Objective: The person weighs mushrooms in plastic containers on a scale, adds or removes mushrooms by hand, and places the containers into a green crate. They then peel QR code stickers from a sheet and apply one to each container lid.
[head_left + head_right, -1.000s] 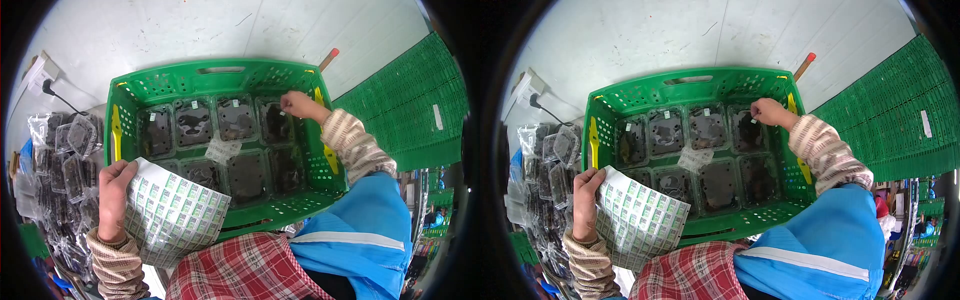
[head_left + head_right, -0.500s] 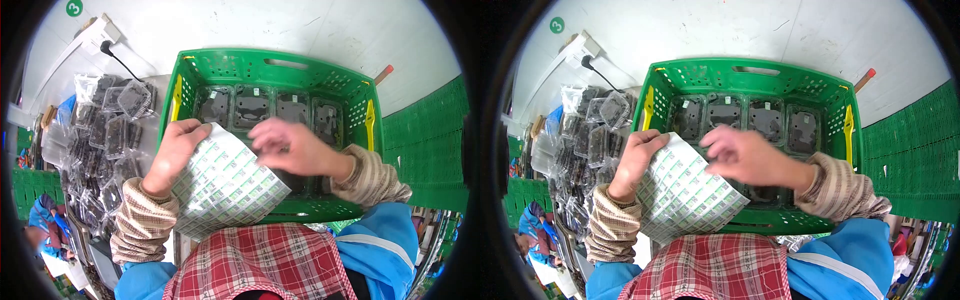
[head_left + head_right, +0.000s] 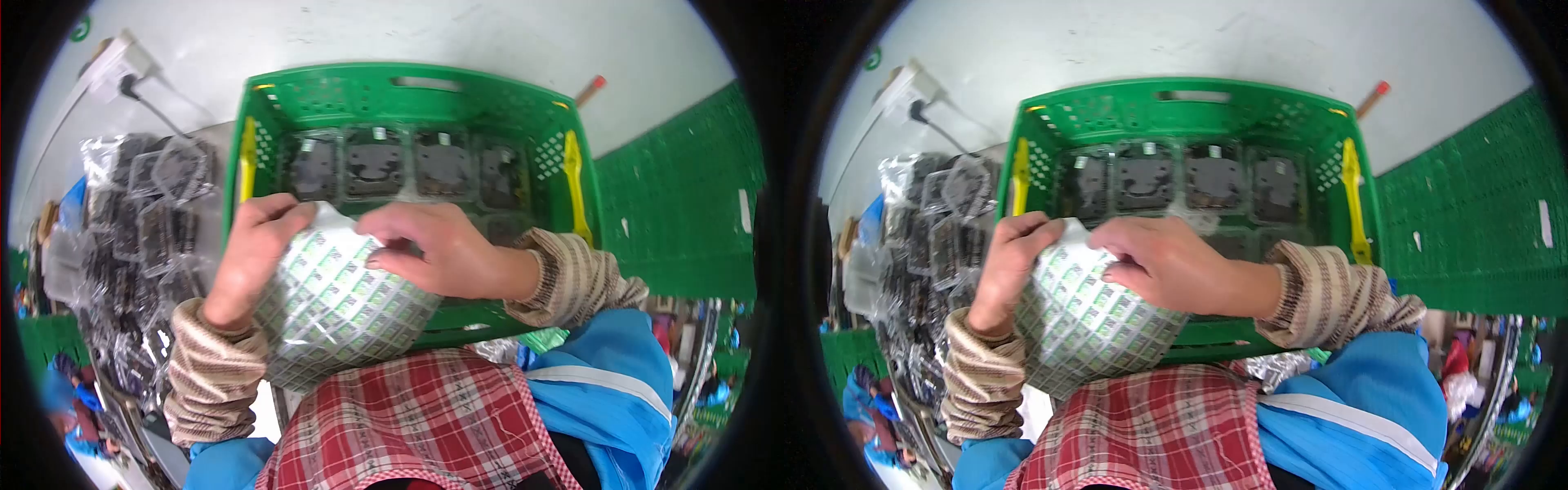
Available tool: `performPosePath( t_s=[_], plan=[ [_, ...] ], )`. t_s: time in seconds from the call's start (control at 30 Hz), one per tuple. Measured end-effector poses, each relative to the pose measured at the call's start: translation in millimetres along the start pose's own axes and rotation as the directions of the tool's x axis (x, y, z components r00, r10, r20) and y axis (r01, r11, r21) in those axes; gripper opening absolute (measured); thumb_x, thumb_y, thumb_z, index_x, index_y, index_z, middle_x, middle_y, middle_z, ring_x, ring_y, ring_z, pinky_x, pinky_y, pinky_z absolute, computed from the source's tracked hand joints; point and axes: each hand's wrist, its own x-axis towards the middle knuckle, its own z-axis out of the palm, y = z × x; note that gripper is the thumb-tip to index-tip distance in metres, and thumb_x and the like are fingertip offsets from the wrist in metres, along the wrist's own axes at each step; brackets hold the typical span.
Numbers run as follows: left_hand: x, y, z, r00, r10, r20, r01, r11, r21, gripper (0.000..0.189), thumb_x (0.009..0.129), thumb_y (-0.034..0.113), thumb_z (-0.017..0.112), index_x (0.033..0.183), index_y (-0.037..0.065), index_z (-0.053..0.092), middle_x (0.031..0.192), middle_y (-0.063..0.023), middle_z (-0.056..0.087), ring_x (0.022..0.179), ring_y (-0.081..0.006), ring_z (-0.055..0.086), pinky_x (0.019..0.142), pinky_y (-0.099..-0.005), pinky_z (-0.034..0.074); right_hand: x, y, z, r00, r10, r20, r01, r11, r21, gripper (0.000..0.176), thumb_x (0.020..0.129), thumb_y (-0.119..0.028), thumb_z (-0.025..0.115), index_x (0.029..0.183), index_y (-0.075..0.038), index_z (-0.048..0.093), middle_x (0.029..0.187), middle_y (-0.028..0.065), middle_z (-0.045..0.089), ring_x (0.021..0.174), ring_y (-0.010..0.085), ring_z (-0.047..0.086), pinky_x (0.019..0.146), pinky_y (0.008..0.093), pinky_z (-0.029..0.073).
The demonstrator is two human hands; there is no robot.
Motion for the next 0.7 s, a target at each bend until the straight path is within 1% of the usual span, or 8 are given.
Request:
performPosePath(
  t_s=[0.17,0.27,0.33,0.37,0.43,0.57,0.67,0.7],
  plan=[
    [5.3,3.0,6.6,0.998,0.011,0.063,-0.016,0.997,0.074,0.02,0.085,0.014,0.059,0.07,0.001,0.062,0.059,0.0045,0.051,0.054,-0.0022,0.041,0.048,-0.0207,0.029,-5.2,3.5,-9.2,0.995,-0.061,0.08,0.066,0.996,-0.062,0.02,0.075,-0.007,0.068,0.093,-0.003,0.062,0.081,0.0101,0.061,0.071,0.025,0.06,0.062,0.0318,0.048],
    [10.0,0.2,9.0,0.997,0.003,0.082,-0.01,0.996,0.091,0.02,0.085,0.015,0.06,0.071,0.001,0.062,0.059,0.0047,0.05,0.054,-0.0026,0.041,0.048,-0.0211,0.029,-12.1,3.0,-8.1,0.999,-0.008,0.035,0.01,0.999,-0.053,0.019,0.073,-0.008,0.068,0.09,-0.002,0.06,0.081,0.0122,0.06,0.072,0.0295,0.06,0.061,0.0371,0.047],
    [11.6,0.3,12.3,0.995,0.009,0.1,-0.018,0.996,0.092,0.02,0.084,0.015,0.06,0.072,0.0,0.063,0.059,0.0046,0.05,0.054,-0.0027,0.04,0.048,-0.0212,0.028,-12.1,-3.2,-9.6,0.985,0.168,-0.029,-0.167,0.985,0.044,0.021,0.073,-0.005,0.07,0.093,-0.005,0.062,0.08,0.0105,0.061,0.071,0.0244,0.06,0.061,0.0314,0.048],
    [11.8,-0.1,13.9,0.995,0.007,0.103,-0.016,0.995,0.095,0.02,0.084,0.015,0.06,0.072,0.0,0.063,0.059,0.0046,0.05,0.054,-0.0027,0.04,0.048,-0.0212,0.028,-13.1,-0.5,-10.5,0.985,0.17,-0.032,-0.169,0.985,0.047,0.021,0.073,-0.005,0.07,0.093,-0.005,0.062,0.08,0.0105,0.061,0.071,0.0244,0.06,0.061,0.0314,0.048],
    [12.3,-0.8,15.1,0.986,0.039,0.16,-0.051,0.996,0.069,0.02,0.085,0.015,0.06,0.072,-0.001,0.062,0.059,0.0045,0.05,0.055,-0.0027,0.04,0.049,-0.0215,0.028,-12.0,7.5,-12.4,1.0,0.015,0.022,-0.015,1.0,0.012,0.019,0.073,-0.007,0.069,0.09,-0.004,0.06,0.079,0.0111,0.059,0.067,0.0287,0.059,0.058,0.0355,0.047],
    [12.9,1.5,15.3,0.988,0.039,0.152,-0.061,0.987,0.146,0.02,0.084,0.014,0.06,0.072,-0.001,0.062,0.059,0.0046,0.049,0.056,-0.0031,0.04,0.049,-0.0221,0.028,-16.1,7.7,-11.6,0.999,-0.042,-0.016,0.041,0.997,-0.071,0.016,0.074,-0.006,0.068,0.088,-0.005,0.061,0.079,0.0111,0.06,0.064,0.0284,0.059,0.056,0.035,0.046],
    [11.6,2.8,14.6,0.994,0.101,0.034,-0.106,0.963,0.249,0.02,0.082,0.015,0.06,0.067,0.001,0.058,0.058,0.0057,0.044,0.056,-0.0041,0.037,0.049,-0.0236,0.027,-25.9,9.6,-21.2,0.997,-0.063,-0.045,0.06,0.996,-0.071,0.013,0.074,-0.007,0.068,0.086,-0.004,0.064,0.079,0.0101,0.06,0.067,0.0253,0.06,0.059,0.0337,0.047],
    [10.2,2.4,9.7,0.994,0.107,0.019,-0.108,0.958,0.264,0.02,0.081,0.014,0.06,0.07,-0.003,0.059,0.057,0.0023,0.047,0.056,-0.0067,0.04,0.05,-0.0255,0.031,-25.3,7.5,-32.6,0.998,-0.047,-0.034,0.047,0.999,0.0,0.013,0.075,-0.004,0.068,0.087,-0.004,0.064,0.08,0.0083,0.061,0.071,0.0218,0.06,0.062,0.0312,0.048]
  ],
)
